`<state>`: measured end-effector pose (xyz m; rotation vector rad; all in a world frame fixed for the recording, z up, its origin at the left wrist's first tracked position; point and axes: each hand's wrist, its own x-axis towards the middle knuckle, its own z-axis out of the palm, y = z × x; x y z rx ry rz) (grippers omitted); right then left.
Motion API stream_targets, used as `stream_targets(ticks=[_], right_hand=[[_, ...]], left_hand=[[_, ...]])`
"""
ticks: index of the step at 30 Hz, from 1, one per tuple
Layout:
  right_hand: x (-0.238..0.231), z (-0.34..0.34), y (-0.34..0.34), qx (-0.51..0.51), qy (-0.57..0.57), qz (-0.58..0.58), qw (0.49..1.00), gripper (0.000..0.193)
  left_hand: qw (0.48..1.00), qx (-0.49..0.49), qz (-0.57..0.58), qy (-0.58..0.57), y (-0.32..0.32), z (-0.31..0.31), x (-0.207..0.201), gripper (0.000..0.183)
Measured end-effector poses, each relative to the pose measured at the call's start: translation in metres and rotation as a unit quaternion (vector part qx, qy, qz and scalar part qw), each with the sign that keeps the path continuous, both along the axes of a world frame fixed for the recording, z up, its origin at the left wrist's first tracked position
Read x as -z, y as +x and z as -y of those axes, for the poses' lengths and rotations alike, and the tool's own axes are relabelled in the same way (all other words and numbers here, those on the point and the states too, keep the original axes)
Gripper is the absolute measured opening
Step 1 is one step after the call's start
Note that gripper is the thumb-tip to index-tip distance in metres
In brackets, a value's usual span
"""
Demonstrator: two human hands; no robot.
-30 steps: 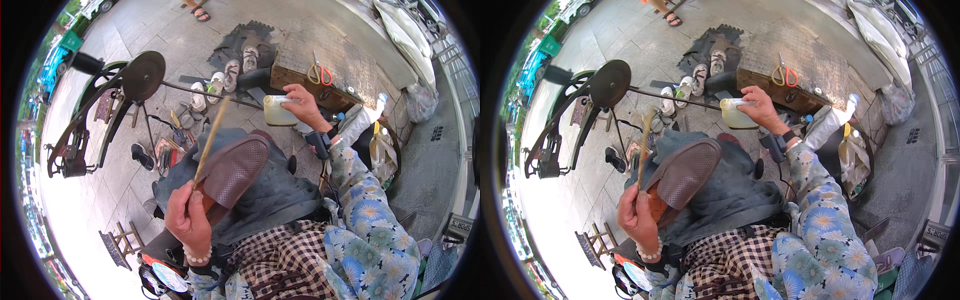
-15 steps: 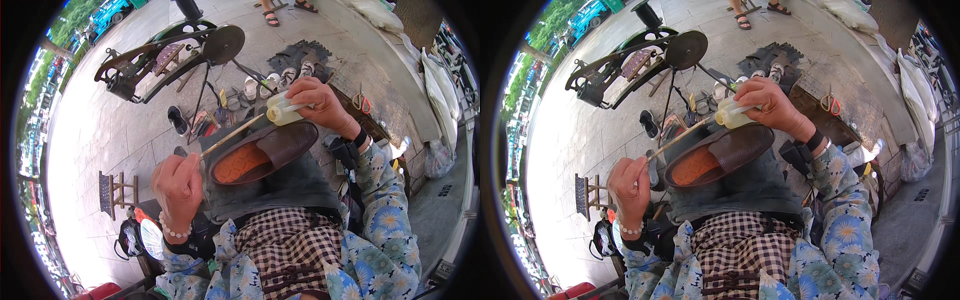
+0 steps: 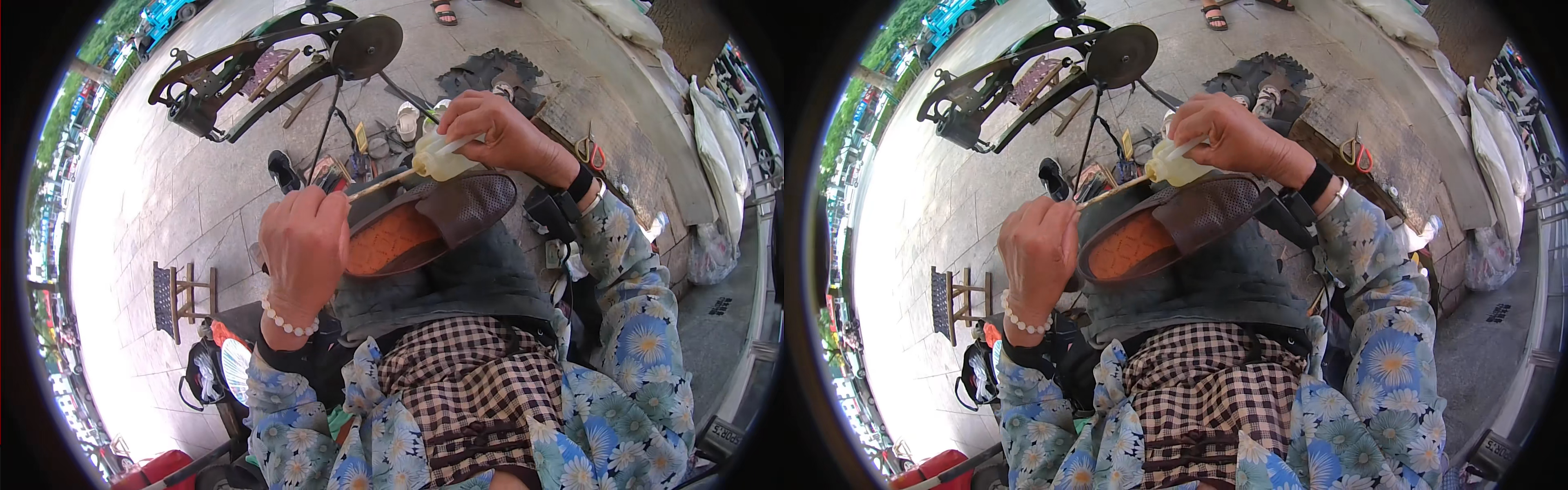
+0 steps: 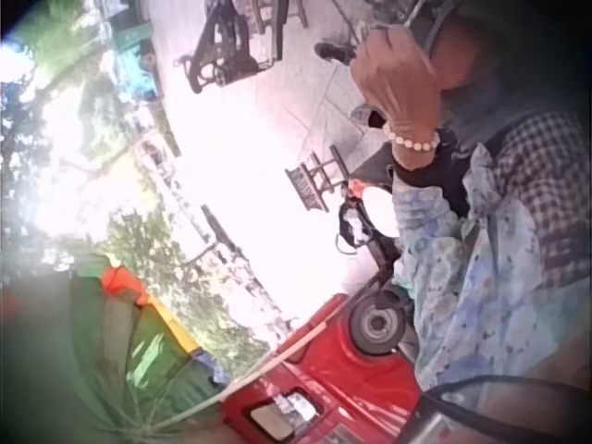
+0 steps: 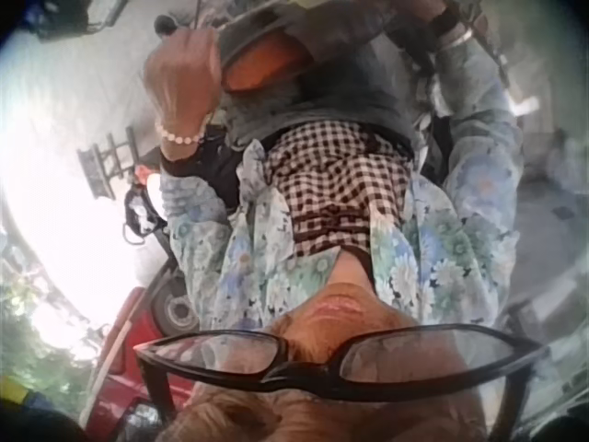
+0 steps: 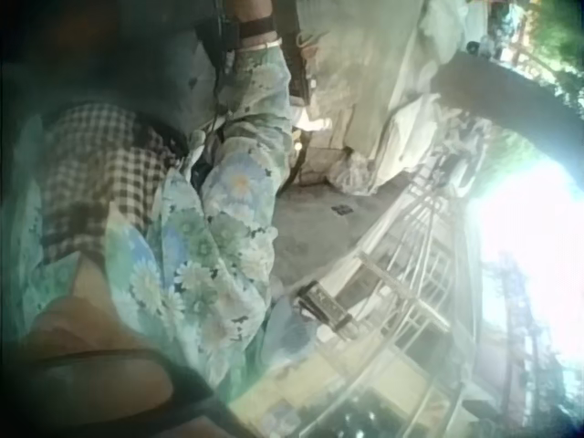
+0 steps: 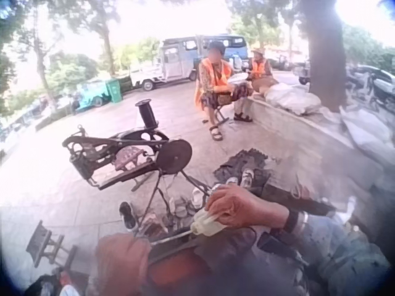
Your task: Repairing a leather shoe by applying adhesive with a stick and inspecting the bond.
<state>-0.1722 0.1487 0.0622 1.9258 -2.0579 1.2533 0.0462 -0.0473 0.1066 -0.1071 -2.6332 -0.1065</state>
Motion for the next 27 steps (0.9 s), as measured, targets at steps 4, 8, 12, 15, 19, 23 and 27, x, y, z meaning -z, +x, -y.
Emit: stream_targets(ticks=[4,8,12,15,19,23,27], right_hand=[[0.002,0.016,-0.014,-0.034,0.026,0.032,0.999,0.016],[0.003,0.022,-0.024,-0.047,0.046,0.088,0.994,0.021],[0.001,0.021,-0.03,-0.049,0.046,0.088,0.994,0.022],[-0.001,0.018,-0.027,-0.023,0.07,0.105,0.992,0.023],[0.001,0.012,-0.027,-0.01,0.06,0.107,0.992,0.024],[-0.005,0.003,-0.027,0.018,0.106,0.122,0.987,0.019],[-0.006,0.011,-0.026,0.007,0.099,0.126,0.987,0.019]], left_hand=[[0.997,0.021,0.032,-0.061,-0.03,-0.002,0.0,0.011],[0.992,0.049,0.052,-0.103,-0.055,-0.006,0.004,0.013],[0.988,0.065,0.046,-0.131,-0.075,-0.008,0.005,0.012],[0.983,0.102,0.044,-0.146,-0.084,-0.011,0.003,0.009],[0.985,0.13,0.052,-0.104,-0.092,-0.008,0.009,0.005],[0.991,0.121,0.05,-0.013,-0.088,-0.003,0.007,0.007],[0.991,0.09,0.019,-0.092,-0.07,-0.007,-0.006,0.006]])
